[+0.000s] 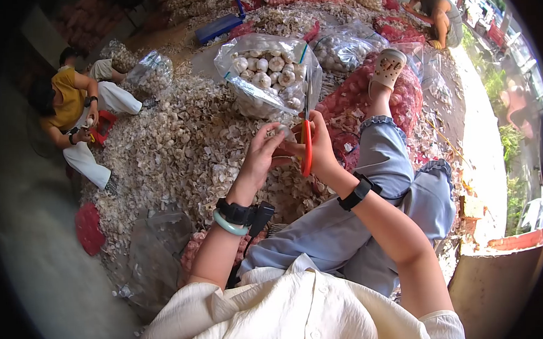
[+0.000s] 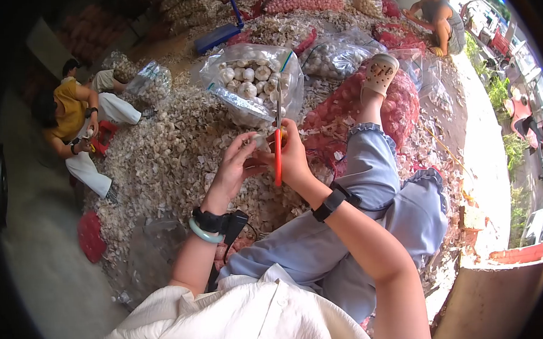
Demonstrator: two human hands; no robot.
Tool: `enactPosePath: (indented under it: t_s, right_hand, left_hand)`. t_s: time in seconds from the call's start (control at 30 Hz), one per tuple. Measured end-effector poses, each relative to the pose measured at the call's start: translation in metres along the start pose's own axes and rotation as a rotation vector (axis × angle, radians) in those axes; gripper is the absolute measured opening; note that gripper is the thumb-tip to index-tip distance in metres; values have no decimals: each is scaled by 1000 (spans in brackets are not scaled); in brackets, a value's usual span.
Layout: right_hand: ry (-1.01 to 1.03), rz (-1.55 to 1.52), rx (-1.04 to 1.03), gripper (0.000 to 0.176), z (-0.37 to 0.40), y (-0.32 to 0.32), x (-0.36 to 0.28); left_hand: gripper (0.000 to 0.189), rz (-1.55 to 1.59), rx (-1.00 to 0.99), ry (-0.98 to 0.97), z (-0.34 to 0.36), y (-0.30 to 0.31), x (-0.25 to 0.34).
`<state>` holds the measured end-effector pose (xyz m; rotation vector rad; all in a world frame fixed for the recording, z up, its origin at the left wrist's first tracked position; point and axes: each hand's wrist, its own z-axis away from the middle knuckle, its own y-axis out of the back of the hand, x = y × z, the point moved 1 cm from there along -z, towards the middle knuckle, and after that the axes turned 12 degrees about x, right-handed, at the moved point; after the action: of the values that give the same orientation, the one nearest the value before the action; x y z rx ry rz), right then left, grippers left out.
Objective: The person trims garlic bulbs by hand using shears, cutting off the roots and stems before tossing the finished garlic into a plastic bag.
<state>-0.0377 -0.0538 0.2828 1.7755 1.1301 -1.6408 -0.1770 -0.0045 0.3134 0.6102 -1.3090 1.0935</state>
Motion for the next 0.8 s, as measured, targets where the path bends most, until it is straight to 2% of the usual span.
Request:
enactPosePath:
  t_s: [0.07,0.1,0.17,0.23,0.37,0.47,0.53,0.7,0.8]
  right_hand:
    - [-151,-103,-30,70,1,-2,-1]
    - [-141,-111,-55,70,-1,-5,-3]
    - [-260,-198,-1,67,-1,0,-3]
    - [-220,-138,18,68,-2,-1,-9]
    - [-100,-6,60,54,-4,2,-11]
    - [-152,44,116,64,-7,2,-12]
    - [-173,-11,114,58,-6,1,-12]
    - [-266,-141,24,49,1,0,-28]
    - [-238,-155,8,52,-6,2,-14]
  left_hand:
    - [30,32,3,-58,-11,-8,-23]
    - [27,46,7,-113,-18,-7,-32]
    - [24,260,101,-78,-25,-11,-45]
    - [26,446,191,-26,-28,-17,-45]
    - [28,453,191,-14,-33,-10,-37]
    - [28,349,122,-29,-38,-1,-36]
    - [30,438,-41,-34,-37,-2,-34]
    - [36,418,-99,-51,-32,-12,-26]
    - [46,462,-232,-116,-23,-18,-8]
